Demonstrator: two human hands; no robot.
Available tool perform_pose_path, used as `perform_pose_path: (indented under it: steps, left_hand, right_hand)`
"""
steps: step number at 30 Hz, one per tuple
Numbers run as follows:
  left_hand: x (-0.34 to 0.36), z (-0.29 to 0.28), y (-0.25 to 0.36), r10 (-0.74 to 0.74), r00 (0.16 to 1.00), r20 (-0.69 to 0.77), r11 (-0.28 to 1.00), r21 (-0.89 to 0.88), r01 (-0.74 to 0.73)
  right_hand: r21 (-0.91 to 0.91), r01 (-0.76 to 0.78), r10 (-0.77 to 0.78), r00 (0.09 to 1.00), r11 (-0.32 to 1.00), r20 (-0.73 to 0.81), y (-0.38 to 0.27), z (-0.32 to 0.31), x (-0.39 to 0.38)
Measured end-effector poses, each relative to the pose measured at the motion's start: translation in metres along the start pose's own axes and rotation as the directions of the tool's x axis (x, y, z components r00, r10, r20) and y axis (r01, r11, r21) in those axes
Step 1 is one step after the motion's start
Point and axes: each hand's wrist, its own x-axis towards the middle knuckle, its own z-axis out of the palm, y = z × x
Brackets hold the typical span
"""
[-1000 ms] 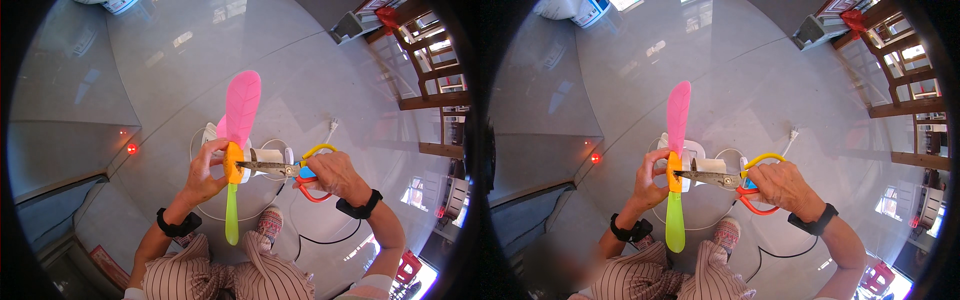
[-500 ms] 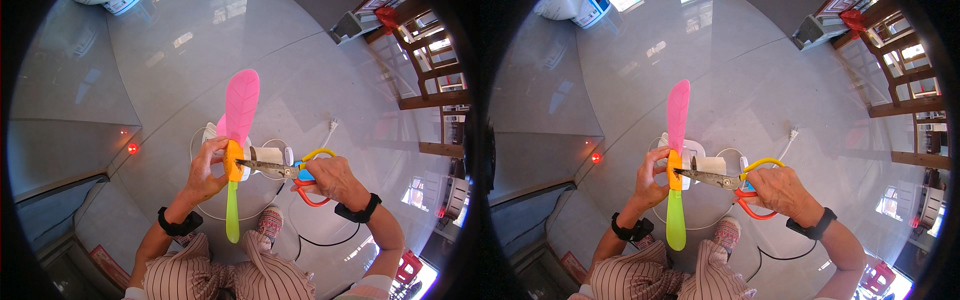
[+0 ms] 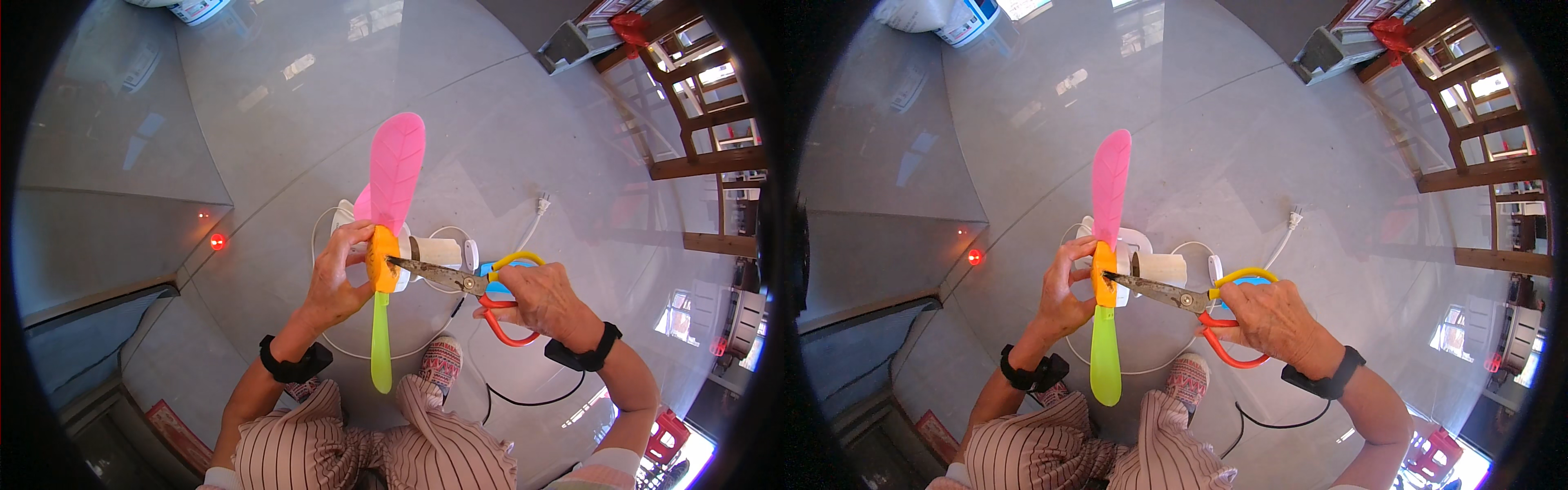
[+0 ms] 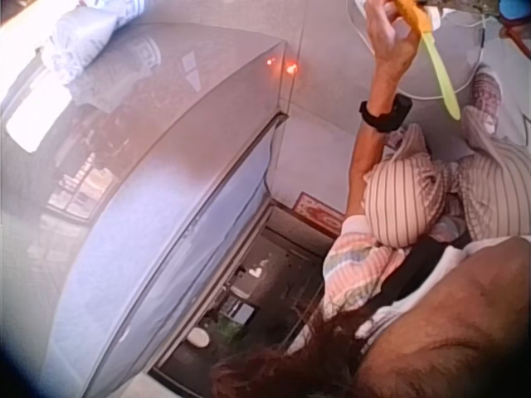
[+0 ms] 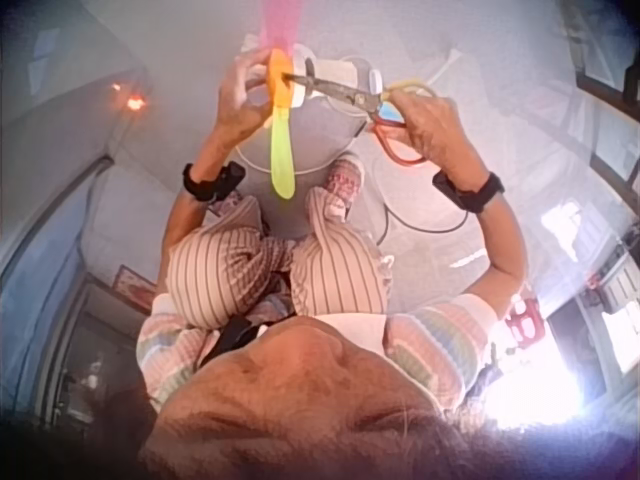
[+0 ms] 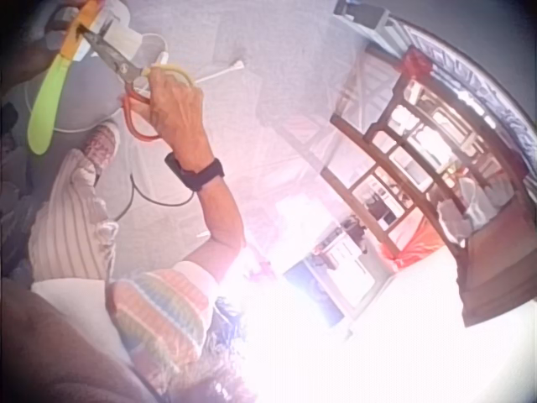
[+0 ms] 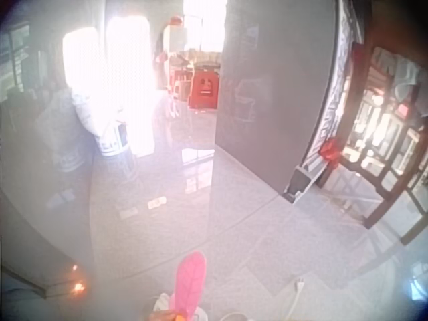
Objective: The person uses scissors to trim or cut parts of a small portable fan's blades and later reattaches a blade by hand.
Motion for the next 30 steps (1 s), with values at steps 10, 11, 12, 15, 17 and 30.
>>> perform_pose_path:
  steps: [10, 11, 12, 15, 17, 30]
  left_hand:
    - [0.0002, 0.0013, -0.0014, 0.029, 1.000, 0.007, 1.000, 0.002, -0.029]
    - [0.0006, 0.0019, -0.0009, 0.027, 1.000, 0.006, 1.000, -0.006, -0.027]
    - [0.0004, 0.0012, -0.0003, 0.022, 1.000, 0.003, 1.000, -0.008, -0.022]
    - [0.0002, -0.0009, 0.0006, 0.000, 1.000, -0.001, 1.000, 0.004, 0.000]
    - [0.0002, -0.0004, 0.0009, -0.004, 1.000, -0.006, 1.000, -0.010, 0.004]
    - [0.0024, 0.0009, 0.0047, -0.014, 1.000, -0.021, 0.999, -0.048, 0.013]
  right_hand:
    - [0.099, -0.024, 0.019, 0.999, 0.995, 0.045, -0.0035, 0.0001, -0.0029]
    - [0.127, -0.031, 0.025, 0.999, 0.991, 0.046, -0.0034, 0.0004, -0.0034]
    - [0.131, -0.029, 0.024, 0.999, 0.991, 0.044, -0.0039, 0.0005, -0.0027]
    - [0.149, -0.064, 0.051, 0.995, 0.987, 0.089, -0.0066, -0.0022, -0.0010]
    - [0.177, -0.086, 0.065, 0.991, 0.981, 0.117, -0.0078, -0.0038, -0.0010]
    - [0.008, -0.030, 0.031, 0.988, 1.000, -0.149, -0.0074, -0.0026, -0.0035]
